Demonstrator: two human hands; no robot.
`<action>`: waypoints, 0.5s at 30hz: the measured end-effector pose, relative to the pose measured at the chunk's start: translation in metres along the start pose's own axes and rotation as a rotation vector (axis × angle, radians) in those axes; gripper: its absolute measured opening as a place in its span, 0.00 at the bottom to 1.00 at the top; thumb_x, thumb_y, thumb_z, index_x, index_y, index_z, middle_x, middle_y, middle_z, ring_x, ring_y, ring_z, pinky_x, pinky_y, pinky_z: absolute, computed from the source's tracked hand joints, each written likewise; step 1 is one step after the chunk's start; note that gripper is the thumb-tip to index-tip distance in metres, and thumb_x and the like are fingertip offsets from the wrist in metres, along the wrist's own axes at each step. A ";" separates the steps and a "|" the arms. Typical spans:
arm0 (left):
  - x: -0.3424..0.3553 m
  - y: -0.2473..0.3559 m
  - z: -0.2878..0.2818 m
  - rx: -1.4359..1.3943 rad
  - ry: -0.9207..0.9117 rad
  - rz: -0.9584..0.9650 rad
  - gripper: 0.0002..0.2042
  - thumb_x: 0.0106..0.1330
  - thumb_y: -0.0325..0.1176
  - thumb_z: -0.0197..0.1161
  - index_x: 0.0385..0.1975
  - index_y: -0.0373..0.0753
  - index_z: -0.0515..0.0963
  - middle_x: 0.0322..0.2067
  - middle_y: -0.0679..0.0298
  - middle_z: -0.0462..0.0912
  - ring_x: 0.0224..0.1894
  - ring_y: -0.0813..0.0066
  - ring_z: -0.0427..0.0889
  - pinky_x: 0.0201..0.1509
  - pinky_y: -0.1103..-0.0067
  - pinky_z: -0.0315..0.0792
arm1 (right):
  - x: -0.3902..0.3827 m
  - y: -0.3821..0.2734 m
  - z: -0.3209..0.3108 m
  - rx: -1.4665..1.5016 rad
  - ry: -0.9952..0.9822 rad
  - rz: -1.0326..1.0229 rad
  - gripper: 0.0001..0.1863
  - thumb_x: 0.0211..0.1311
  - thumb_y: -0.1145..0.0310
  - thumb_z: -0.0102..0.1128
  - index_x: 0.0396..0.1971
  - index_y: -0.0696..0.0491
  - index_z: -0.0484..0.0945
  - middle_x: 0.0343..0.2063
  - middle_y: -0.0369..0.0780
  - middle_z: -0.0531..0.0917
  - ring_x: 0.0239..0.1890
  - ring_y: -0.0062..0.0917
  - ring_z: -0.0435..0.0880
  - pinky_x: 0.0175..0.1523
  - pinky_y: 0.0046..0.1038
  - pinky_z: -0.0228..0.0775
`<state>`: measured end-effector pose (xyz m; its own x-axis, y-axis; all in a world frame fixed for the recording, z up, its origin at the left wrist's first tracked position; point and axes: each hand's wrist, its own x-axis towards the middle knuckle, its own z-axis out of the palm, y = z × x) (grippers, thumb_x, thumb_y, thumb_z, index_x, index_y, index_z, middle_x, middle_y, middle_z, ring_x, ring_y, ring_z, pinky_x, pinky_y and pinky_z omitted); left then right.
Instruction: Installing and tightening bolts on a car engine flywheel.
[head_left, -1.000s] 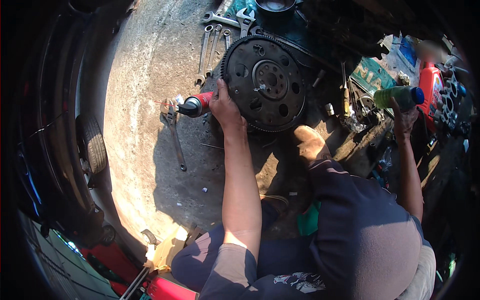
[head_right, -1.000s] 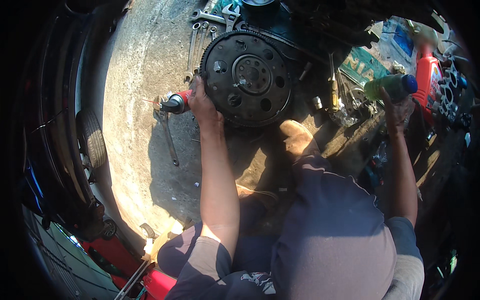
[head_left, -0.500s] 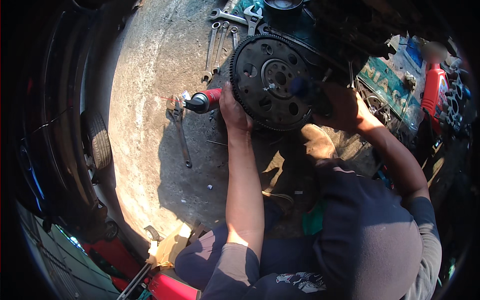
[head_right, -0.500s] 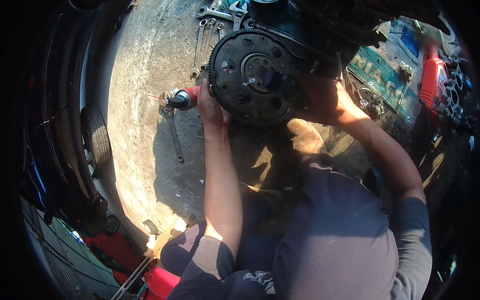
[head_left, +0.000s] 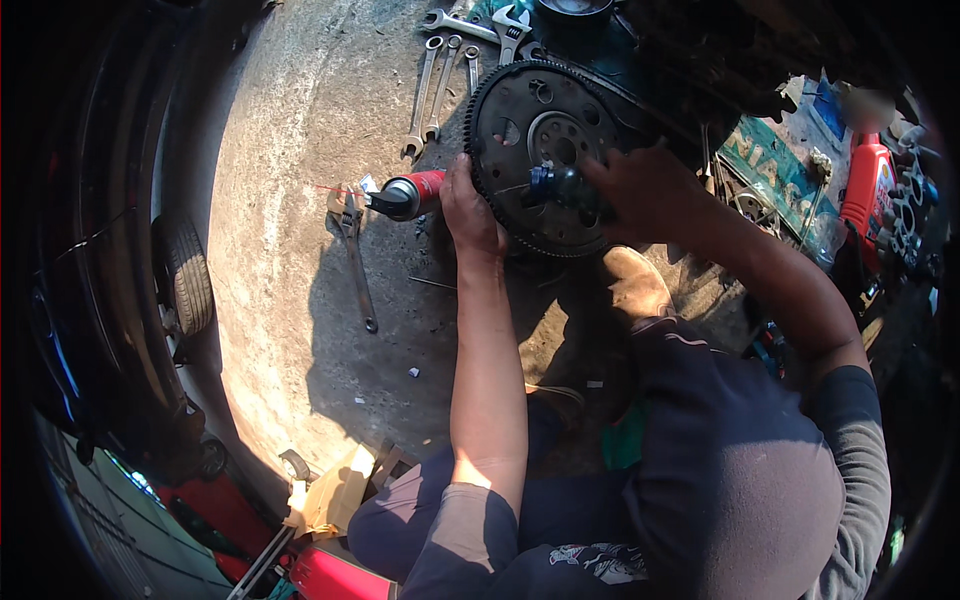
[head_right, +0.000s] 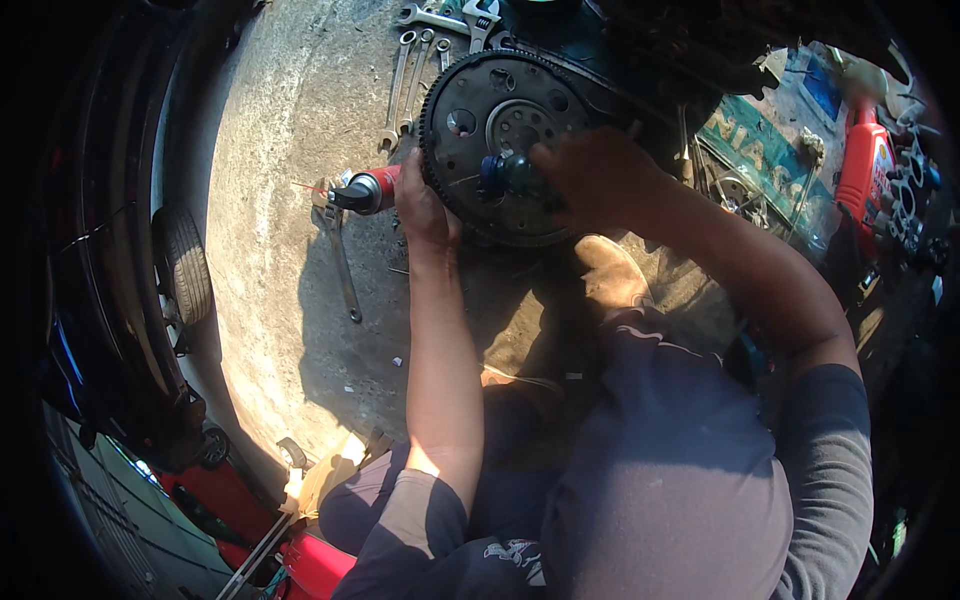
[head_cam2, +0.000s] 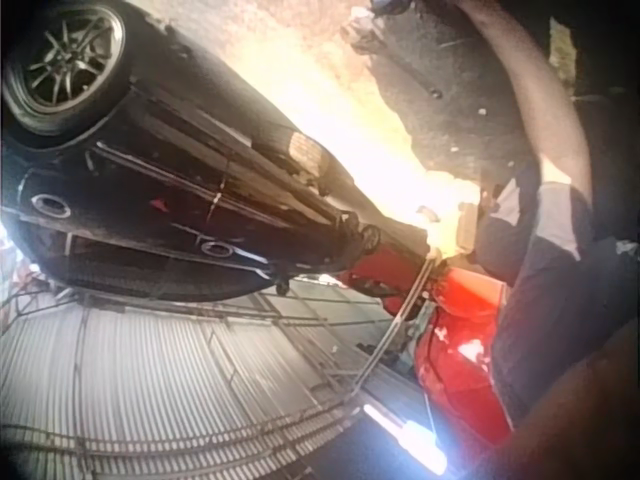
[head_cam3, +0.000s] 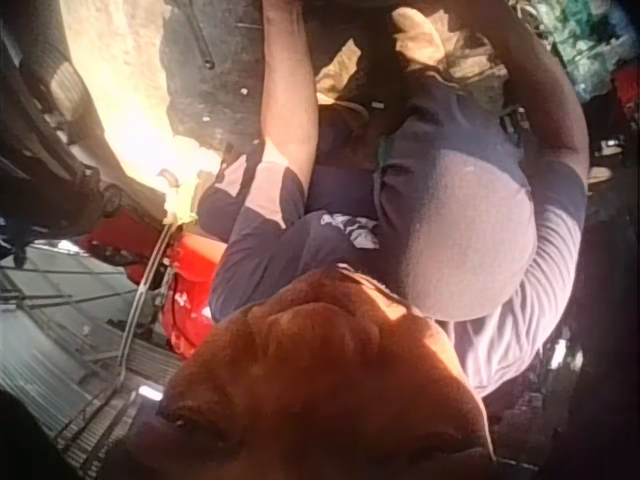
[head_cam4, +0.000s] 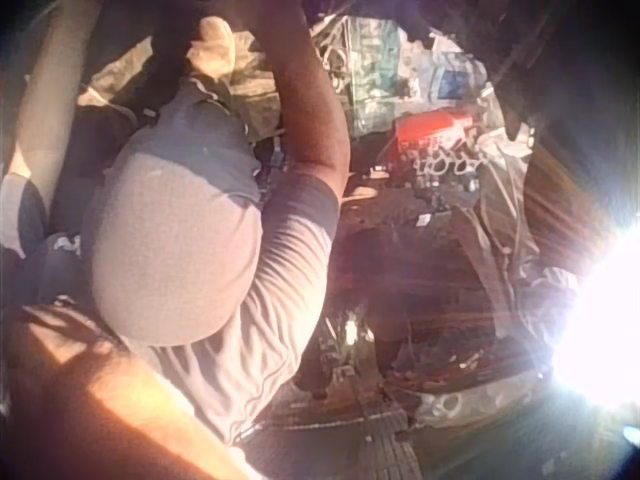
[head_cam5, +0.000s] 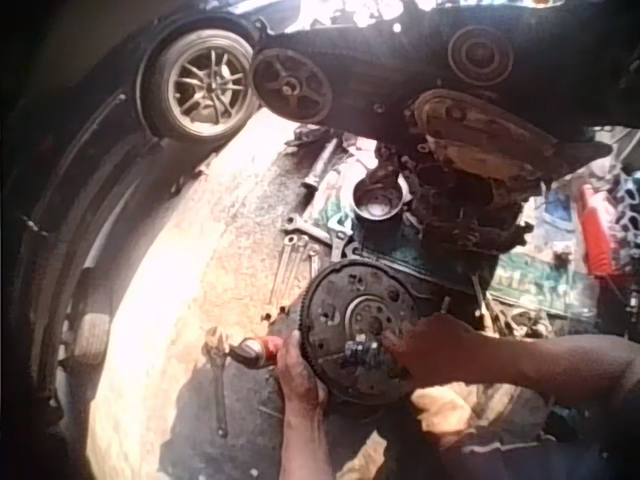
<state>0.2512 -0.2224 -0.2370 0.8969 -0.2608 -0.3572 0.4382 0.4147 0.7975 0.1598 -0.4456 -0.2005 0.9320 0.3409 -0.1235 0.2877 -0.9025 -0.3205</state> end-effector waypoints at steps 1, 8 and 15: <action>0.000 0.000 0.000 0.014 -0.003 0.009 0.22 0.79 0.37 0.40 0.56 0.27 0.75 0.51 0.49 0.83 0.53 0.59 0.84 0.64 0.66 0.76 | 0.001 -0.001 -0.003 -0.001 -0.002 -0.001 0.42 0.44 0.50 0.77 0.58 0.54 0.72 0.38 0.47 0.82 0.37 0.42 0.87 0.42 0.41 0.81; -0.002 0.000 0.000 0.000 0.005 0.018 0.21 0.78 0.38 0.42 0.54 0.27 0.77 0.50 0.50 0.84 0.52 0.61 0.85 0.63 0.67 0.77 | 0.025 0.004 -0.016 -0.037 0.049 0.117 0.32 0.46 0.54 0.75 0.49 0.55 0.74 0.34 0.46 0.84 0.36 0.42 0.88 0.41 0.41 0.81; -0.003 -0.004 0.003 0.042 0.037 0.047 0.19 0.78 0.35 0.45 0.54 0.28 0.78 0.50 0.52 0.84 0.51 0.62 0.85 0.61 0.69 0.78 | 0.050 0.043 -0.012 0.000 0.145 0.251 0.30 0.49 0.54 0.74 0.49 0.55 0.75 0.33 0.49 0.85 0.37 0.45 0.88 0.41 0.44 0.81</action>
<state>0.2465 -0.2257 -0.2379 0.9184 -0.2094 -0.3357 0.3931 0.3883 0.8335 0.2219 -0.4702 -0.2090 0.9958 0.0661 -0.0630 0.0446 -0.9540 -0.2966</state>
